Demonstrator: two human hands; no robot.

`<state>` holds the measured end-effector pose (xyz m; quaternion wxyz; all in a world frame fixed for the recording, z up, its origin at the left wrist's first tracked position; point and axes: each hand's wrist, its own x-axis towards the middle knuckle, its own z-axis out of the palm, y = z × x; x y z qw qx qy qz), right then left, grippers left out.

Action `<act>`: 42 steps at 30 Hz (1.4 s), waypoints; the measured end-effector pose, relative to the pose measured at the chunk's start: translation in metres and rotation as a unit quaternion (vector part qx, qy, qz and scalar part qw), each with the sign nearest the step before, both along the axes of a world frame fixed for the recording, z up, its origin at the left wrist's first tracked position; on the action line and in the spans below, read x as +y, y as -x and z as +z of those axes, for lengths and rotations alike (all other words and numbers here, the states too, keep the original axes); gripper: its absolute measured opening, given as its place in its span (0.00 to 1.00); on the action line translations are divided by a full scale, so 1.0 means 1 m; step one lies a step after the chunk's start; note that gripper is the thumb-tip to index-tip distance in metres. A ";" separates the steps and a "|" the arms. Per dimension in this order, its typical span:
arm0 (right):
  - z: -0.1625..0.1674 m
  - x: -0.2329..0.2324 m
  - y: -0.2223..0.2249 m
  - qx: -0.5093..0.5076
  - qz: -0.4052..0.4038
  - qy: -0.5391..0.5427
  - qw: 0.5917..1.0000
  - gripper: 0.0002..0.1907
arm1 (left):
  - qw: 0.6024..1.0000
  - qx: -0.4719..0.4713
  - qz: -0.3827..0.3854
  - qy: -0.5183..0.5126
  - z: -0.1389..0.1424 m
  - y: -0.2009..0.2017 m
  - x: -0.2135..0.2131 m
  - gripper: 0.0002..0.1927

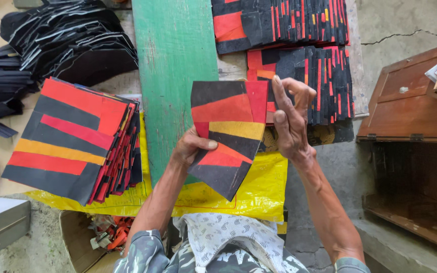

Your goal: The person sits at a workbench and assembles layered foam pieces. They pick up black foam pieces, apply glue from a small jar, press the pieces onto patterned red, black and yellow foam sheets, and stack the finished sheets on the table.

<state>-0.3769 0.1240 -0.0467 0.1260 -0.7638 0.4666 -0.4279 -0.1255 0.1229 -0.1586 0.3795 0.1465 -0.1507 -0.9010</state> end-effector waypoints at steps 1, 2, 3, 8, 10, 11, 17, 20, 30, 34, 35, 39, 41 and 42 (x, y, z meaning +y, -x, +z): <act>0.000 0.000 0.001 0.007 -0.001 0.016 1.000 0.28 | 1.000 -0.003 -0.004 0.004 0.000 0.000 -0.002 0.41; 0.000 0.000 0.003 0.015 -0.002 0.030 0.999 0.28 | 1.000 -0.006 -0.009 0.006 0.001 0.001 -0.003 0.42; 0.000 -0.006 0.005 0.017 -0.001 0.016 1.000 0.28 | 1.000 -0.009 -0.015 0.008 0.002 0.002 -0.005 0.42; 0.002 -0.015 0.014 -0.034 -0.020 -0.033 0.999 0.30 | 0.999 0.017 -0.034 0.005 0.009 0.007 -0.017 0.43; 0.001 -0.014 0.013 -0.038 0.001 -0.011 0.999 0.30 | 0.999 0.012 -0.031 0.001 0.013 0.009 -0.019 0.43; 0.000 -0.013 0.012 -0.039 0.009 0.000 0.999 0.30 | 0.999 0.009 -0.032 -0.008 0.014 0.010 -0.022 0.43; -0.007 -0.010 0.006 -0.024 0.017 -0.016 0.999 0.29 | 0.999 0.005 -0.032 -0.018 0.012 0.014 -0.031 0.42; -0.008 -0.001 0.003 -0.017 0.010 -0.008 1.000 0.28 | 1.000 0.009 -0.011 -0.025 0.006 0.014 -0.033 0.42; -0.017 -0.025 0.019 -0.023 0.036 -0.003 0.999 0.27 | 0.998 0.000 -0.058 -0.014 0.004 0.008 -0.032 0.44; -0.006 -0.038 0.034 -0.091 -0.012 -0.022 0.996 0.26 | 0.993 -0.076 -0.042 0.074 0.020 0.003 -0.043 0.41; -0.002 -0.042 0.039 -0.137 -0.027 -0.026 0.990 0.25 | 0.986 -0.118 -0.016 0.116 0.028 0.002 -0.055 0.40; 0.011 -0.038 0.054 -0.134 -0.136 0.031 0.981 0.26 | 0.953 -0.187 0.085 0.225 0.071 -0.003 -0.123 0.28; 0.009 -0.037 0.057 -0.103 -0.139 0.026 0.985 0.26 | 0.921 -0.205 0.146 0.299 0.092 0.004 -0.174 0.27; 0.005 -0.038 0.058 -0.087 -0.136 0.028 0.987 0.26 | 0.906 -0.216 0.174 0.319 0.099 0.008 -0.200 0.27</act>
